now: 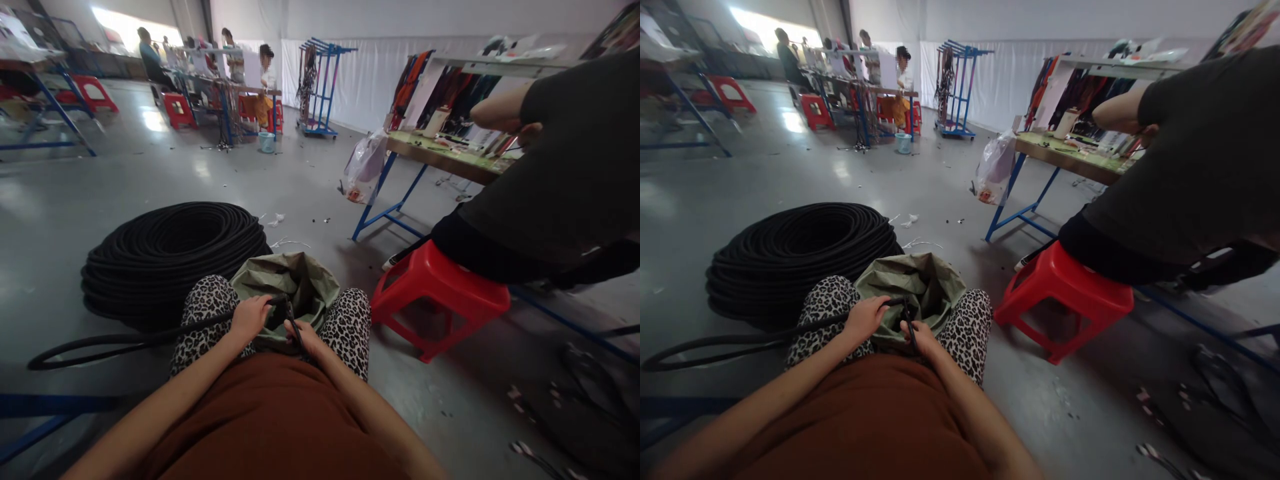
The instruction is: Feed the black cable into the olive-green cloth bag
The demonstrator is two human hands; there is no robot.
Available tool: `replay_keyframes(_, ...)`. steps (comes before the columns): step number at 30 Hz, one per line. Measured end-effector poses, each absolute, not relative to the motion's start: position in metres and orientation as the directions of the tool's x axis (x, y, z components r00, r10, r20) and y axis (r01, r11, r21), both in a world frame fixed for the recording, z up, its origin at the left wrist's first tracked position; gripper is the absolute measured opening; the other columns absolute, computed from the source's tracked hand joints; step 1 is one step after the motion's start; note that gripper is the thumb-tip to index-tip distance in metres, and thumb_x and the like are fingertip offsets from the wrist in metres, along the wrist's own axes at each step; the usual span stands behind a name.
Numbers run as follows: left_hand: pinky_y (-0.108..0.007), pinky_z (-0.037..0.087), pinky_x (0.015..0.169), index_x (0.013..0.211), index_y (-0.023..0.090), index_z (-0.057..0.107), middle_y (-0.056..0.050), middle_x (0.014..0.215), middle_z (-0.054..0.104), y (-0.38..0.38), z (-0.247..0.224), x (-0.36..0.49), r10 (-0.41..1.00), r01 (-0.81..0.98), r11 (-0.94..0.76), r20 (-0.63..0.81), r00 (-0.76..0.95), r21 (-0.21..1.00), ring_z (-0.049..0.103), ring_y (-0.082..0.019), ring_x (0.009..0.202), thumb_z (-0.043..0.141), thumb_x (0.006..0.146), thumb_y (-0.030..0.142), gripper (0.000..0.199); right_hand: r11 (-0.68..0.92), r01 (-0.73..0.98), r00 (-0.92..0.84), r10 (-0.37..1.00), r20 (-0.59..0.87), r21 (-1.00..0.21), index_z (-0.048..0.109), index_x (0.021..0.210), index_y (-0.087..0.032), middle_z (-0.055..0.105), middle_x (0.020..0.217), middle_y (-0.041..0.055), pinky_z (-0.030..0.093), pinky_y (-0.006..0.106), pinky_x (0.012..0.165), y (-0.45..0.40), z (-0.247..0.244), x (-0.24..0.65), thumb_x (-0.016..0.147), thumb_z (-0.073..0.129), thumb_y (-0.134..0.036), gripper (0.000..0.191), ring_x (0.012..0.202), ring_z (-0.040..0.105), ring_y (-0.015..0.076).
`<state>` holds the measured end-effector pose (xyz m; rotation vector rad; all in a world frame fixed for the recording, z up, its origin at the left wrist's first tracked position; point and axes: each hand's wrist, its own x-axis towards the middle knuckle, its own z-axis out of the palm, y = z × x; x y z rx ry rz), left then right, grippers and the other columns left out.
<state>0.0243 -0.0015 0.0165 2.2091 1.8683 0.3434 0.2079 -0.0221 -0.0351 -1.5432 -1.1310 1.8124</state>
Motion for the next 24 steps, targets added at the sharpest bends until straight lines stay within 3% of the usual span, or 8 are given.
replay_keyframes(11, -0.033, 0.046, 0.087, 0.118, 0.020, 0.064, -0.009, 0.108, 0.073, -0.002, 0.018, 0.025, 0.987, 0.937, -0.158, 0.037, 0.154, 0.313, 0.066, -0.021, 0.098, 0.046, 0.093, 0.026, 0.032, -0.534, 0.105, -0.241, 0.805, -0.543, -0.839, 0.057, 0.069, -0.014, 0.052, 0.060, -0.0033, 0.042, 0.022, 0.056, -0.022, -0.038, 0.206, 0.079, 0.070, -0.054, 0.043, 0.052, 0.051, 0.0096)
replay_keyframes(24, -0.033, 0.047, 0.087, 0.117, 0.019, 0.065, -0.010, 0.108, 0.072, -0.003, 0.020, 0.026, 0.983, 0.941, -0.178, 0.019, 0.180, 0.286, 0.066, -0.022, 0.098, 0.046, 0.093, 0.024, 0.031, -0.497, 0.143, -0.254, 0.818, -0.517, -0.856, 0.063, 0.079, -0.014, 0.059, 0.066, 0.0002, 0.041, 0.022, 0.056, -0.019, -0.057, 0.209, 0.084, 0.064, -0.057, 0.044, 0.057, 0.058, 0.0128)
